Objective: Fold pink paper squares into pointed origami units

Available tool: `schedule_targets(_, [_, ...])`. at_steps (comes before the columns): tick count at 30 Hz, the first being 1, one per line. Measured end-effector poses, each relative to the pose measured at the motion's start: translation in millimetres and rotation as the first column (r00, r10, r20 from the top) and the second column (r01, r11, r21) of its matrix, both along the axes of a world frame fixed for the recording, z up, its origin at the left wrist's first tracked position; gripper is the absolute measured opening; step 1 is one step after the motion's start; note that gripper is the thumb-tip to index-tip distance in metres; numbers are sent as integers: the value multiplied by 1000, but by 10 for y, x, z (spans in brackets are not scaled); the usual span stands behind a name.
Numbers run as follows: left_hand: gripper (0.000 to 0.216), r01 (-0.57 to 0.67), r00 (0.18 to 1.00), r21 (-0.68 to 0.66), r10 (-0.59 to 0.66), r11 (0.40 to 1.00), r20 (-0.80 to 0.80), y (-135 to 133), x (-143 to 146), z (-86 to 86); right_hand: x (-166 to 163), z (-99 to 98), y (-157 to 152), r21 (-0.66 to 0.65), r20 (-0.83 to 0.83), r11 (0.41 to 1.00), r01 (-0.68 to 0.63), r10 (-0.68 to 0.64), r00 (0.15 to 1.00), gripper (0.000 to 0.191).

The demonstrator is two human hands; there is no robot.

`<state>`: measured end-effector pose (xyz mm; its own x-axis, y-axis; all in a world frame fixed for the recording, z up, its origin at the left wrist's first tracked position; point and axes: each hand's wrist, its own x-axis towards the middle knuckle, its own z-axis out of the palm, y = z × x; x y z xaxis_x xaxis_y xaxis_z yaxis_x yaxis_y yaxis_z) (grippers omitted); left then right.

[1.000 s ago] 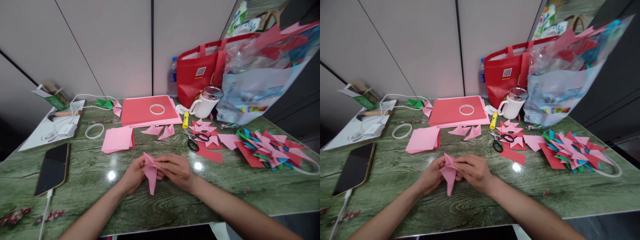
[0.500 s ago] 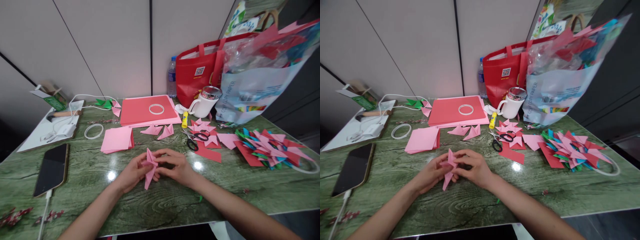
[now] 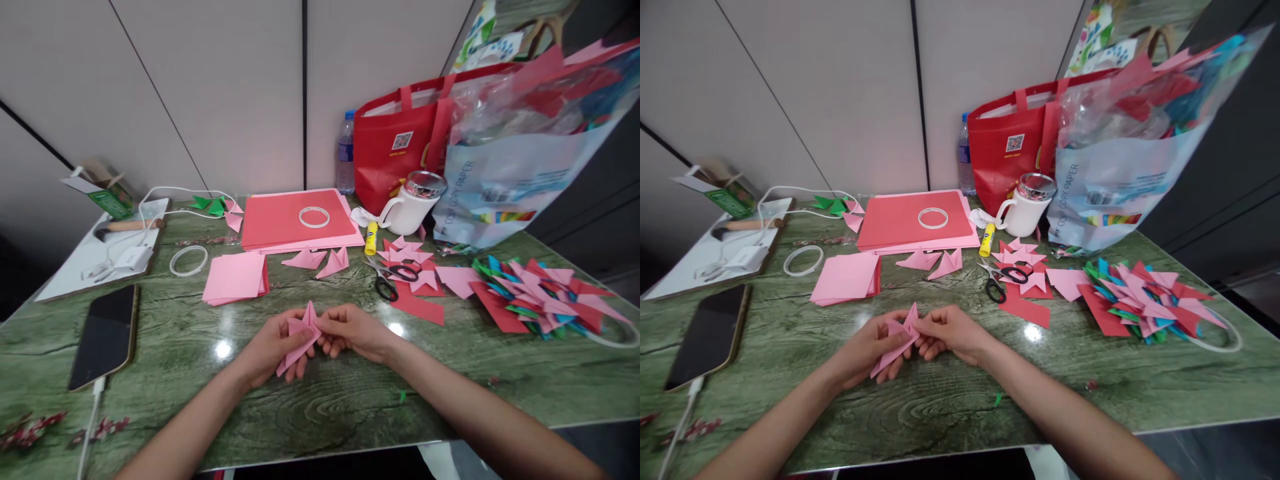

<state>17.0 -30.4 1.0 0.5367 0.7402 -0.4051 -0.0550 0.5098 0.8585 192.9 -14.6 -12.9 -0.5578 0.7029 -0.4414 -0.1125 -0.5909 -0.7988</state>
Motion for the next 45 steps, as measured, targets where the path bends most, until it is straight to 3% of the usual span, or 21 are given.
schedule_targets(10, [37, -11, 994, 9, 12, 1000, -113, -5, 3, 11, -3, -25, -4, -10, 23, 999, -38, 38, 999, 44])
schedule_targets(15, [43, -32, 986, 41, 38, 999, -160, -18, 32, 28, -20, -33, -15, -53, -32, 997, -51, 50, 998, 42])
schedule_targets(26, [32, -34, 981, 70, 47, 997, -187, -37, 34, 66, -5, -15, -19, -144, -155, 986, -82, 60, 986, 34])
schedule_targets(35, [40, -68, 975, 139, 95, 988, -201, -42, 86, 38, -47, -33, -54, -89, -99, 996, 10, -19, 995, 37])
schedule_targets(40, [31, -48, 971, 116, 74, 992, -227, -34, 71, 38, -48, -39, -54, -15, -94, 1000, -5, 3, 996, 39])
schedule_targets(45, [24, -39, 998, 66, 42, 997, -45, -18, 23, 43, -21, 4, -36, 37, -58, 999, -26, 28, 998, 39])
